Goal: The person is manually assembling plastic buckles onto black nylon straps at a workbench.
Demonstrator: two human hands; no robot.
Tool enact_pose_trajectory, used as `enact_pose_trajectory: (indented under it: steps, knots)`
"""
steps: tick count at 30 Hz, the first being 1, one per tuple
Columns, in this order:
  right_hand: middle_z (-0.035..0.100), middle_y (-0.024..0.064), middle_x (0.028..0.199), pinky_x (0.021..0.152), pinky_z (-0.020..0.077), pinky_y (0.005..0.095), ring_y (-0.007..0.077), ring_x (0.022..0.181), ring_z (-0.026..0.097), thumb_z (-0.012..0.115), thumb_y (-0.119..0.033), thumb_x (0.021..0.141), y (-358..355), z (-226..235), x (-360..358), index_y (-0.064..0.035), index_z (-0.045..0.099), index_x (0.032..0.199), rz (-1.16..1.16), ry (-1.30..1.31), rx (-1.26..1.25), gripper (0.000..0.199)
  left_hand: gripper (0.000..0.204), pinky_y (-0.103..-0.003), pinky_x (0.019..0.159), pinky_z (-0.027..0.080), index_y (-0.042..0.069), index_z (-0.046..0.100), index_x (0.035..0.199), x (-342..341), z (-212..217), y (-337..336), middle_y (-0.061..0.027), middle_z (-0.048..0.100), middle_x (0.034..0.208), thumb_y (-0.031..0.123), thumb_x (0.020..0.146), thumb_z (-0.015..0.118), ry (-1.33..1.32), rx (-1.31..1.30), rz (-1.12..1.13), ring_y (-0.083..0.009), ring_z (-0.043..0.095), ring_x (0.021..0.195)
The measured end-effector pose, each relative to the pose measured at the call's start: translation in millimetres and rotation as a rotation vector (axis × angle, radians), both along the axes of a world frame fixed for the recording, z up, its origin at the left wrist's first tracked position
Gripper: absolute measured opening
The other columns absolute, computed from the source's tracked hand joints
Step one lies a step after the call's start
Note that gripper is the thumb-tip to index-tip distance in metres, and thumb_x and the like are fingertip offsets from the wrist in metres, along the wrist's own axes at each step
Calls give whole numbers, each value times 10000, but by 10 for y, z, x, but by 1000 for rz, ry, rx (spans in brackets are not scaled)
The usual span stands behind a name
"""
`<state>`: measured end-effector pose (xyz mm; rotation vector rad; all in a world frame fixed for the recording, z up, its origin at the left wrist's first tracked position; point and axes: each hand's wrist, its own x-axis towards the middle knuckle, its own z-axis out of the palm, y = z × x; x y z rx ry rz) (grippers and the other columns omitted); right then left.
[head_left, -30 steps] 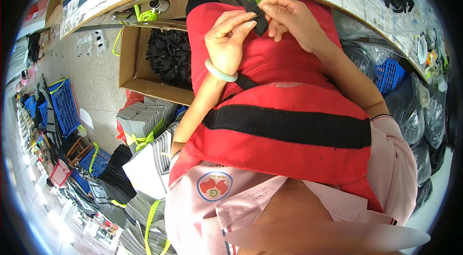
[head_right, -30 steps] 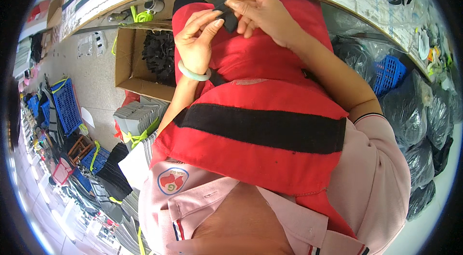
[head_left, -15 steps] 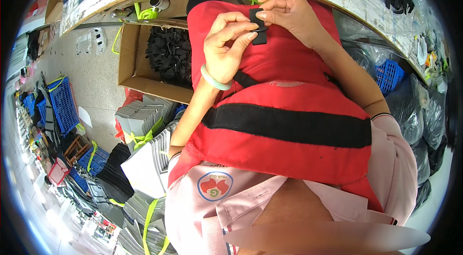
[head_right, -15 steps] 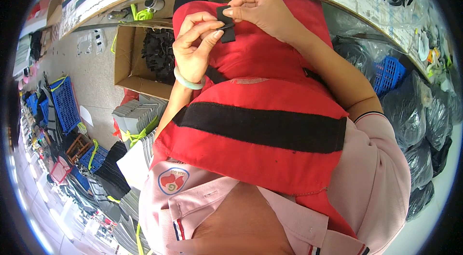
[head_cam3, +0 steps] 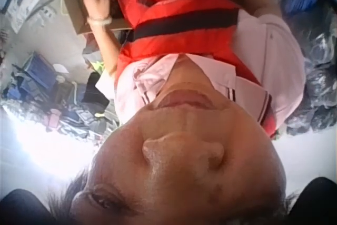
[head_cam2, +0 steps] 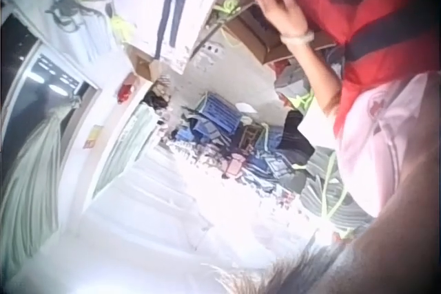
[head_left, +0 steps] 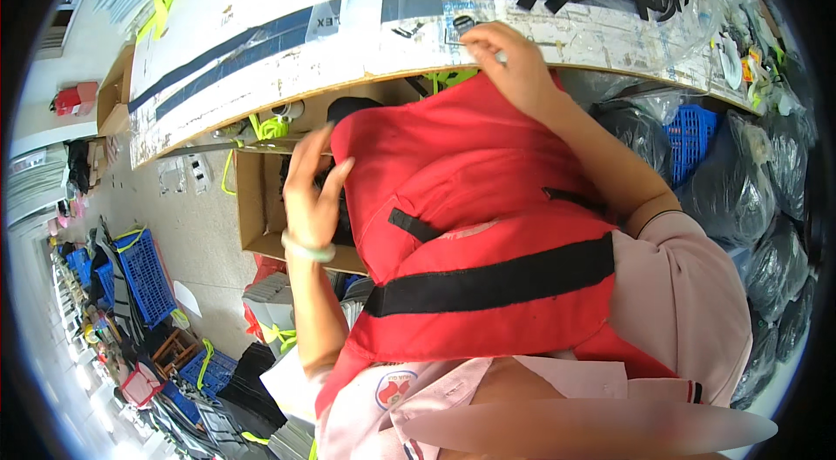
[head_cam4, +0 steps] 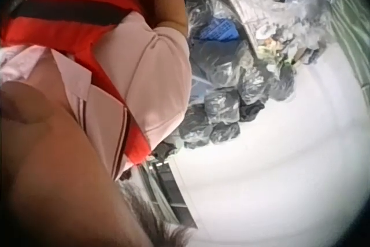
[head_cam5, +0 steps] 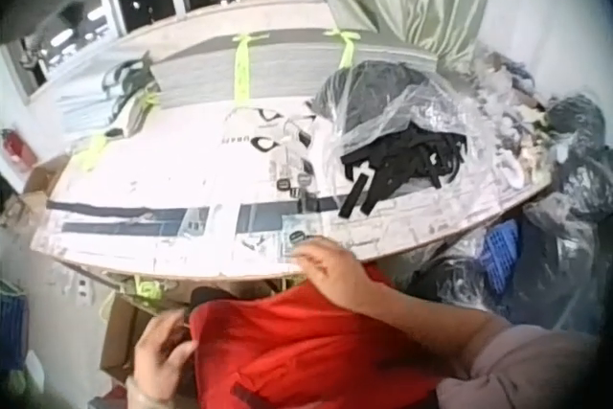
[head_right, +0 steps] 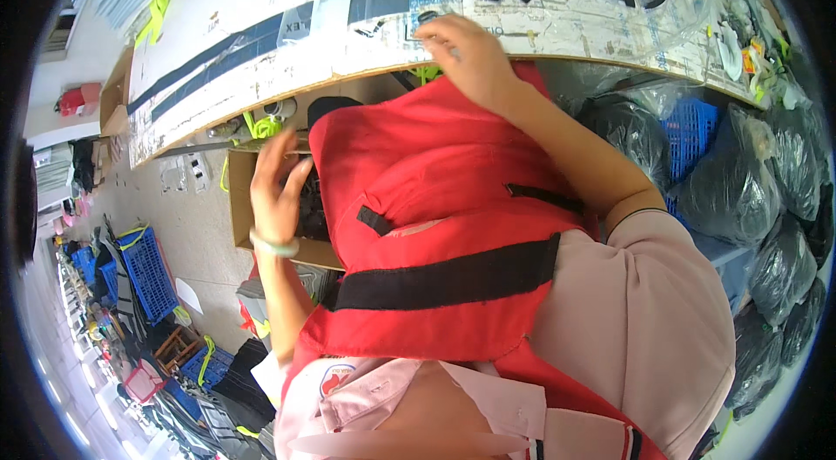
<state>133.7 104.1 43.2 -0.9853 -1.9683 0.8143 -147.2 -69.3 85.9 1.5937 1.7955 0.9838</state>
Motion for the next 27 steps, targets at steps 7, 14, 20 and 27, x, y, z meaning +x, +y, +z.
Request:
enact_pose_trajectory:
  steps: [7,14,20,27]
  knots:
    - [628,109,956,746,494,340,269,834,612,606,-63,857,285,-357,233,-30,645,948,-19,-66,19,104,450,-391,995,418,55,528,1299,567,-219,2565,-184,524,1305,203,886,627,322,290,-353,-373,511,1188]
    - [636,105,948,764,493,362,297,875,607,621,-36,830,329,-359,167,-38,638,934,-4,6,40,105,422,-408,1008,401,40,555,1248,886,-1008,3586,-223,520,1280,288,908,574,533,367,-481,-370,505,1165]
    - [631,108,947,767,499,338,269,875,614,636,-11,825,338,-385,328,-34,653,953,-24,-15,36,131,350,-391,1036,381,42,580,1218,1234,-799,3097,-191,499,1314,251,943,527,254,301,-754,-359,472,1219]
    - [627,91,957,779,499,384,301,893,603,619,-65,841,346,-421,279,-49,639,947,-50,-9,50,109,508,-478,1149,226,121,465,1372,810,-570,2549,-176,351,1446,303,912,578,450,183,-978,-357,254,1400]
